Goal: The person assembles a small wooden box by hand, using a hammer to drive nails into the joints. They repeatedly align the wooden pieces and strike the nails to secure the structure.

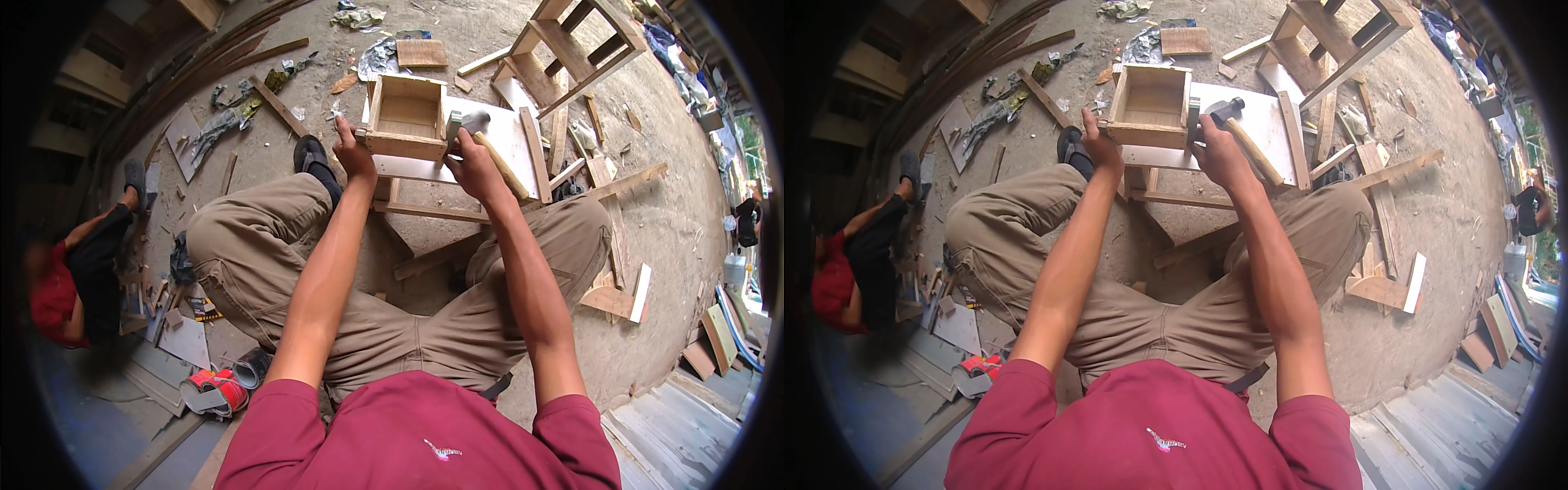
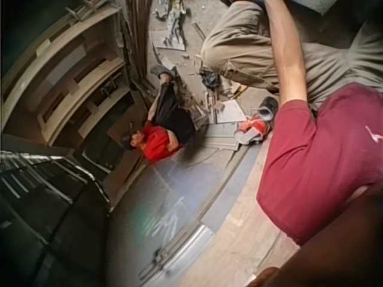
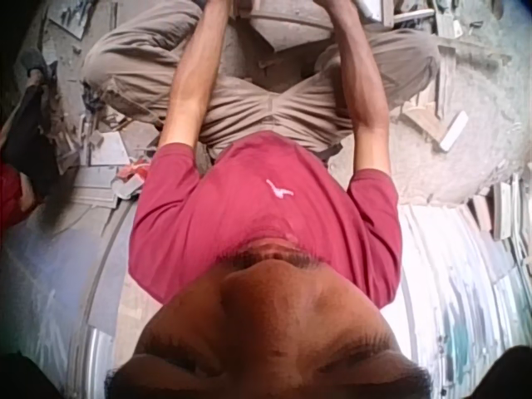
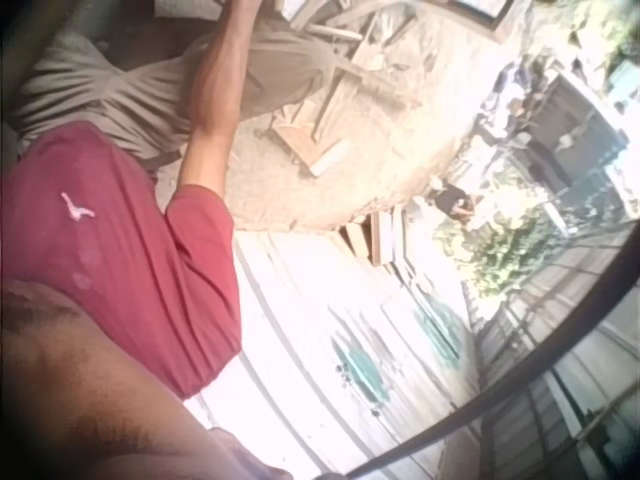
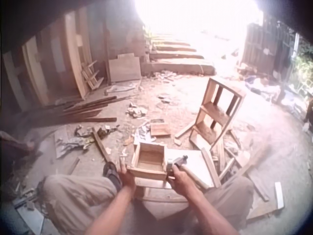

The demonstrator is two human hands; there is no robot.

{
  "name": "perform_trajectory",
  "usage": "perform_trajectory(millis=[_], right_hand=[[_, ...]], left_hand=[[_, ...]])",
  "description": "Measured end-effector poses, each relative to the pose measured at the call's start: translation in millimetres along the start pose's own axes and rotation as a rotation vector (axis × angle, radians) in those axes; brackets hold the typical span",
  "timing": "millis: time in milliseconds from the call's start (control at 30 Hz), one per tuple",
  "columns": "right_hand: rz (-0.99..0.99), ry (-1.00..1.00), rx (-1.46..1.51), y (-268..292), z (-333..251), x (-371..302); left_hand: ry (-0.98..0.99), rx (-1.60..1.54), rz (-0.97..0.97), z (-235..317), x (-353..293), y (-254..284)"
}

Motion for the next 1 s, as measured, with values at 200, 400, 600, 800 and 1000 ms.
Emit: perform_trajectory(millis=[200,400,600,800,1000], right_hand=[[-0.012,0.024,0.046,-0.5,-2.7,0.0],[-0.047,0.03,0.049,3.4,3.3,-0.7],[-0.032,0.06,0.081,2.3,3.6,-1.2],[-0.038,0.009,0.045,1.9,-6.0,-2.2],[0.057,0.012,0.031,4.3,-22.4,-1.5]], left_hand=[[0.014,-0.054,0.016,-11.6,3.6,4.1],[-0.039,0.077,0.038,-4.7,-2.6,2.5],[-0.132,0.159,0.058,-1.0,-3.8,5.0],[-0.169,0.111,0.057,5.3,-10.9,-1.3],[-0.089,0.014,0.054,0.5,-9.9,-2.6]])
Point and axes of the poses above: each hand's wrist, its own x-axis towards the middle knuckle, its own y-axis out of the back of the hand, z = x × y, the point moved 8 cm from there along x, towards the middle knuckle, and after that the axes turned 1 degree about x, right-handed, at the moved point
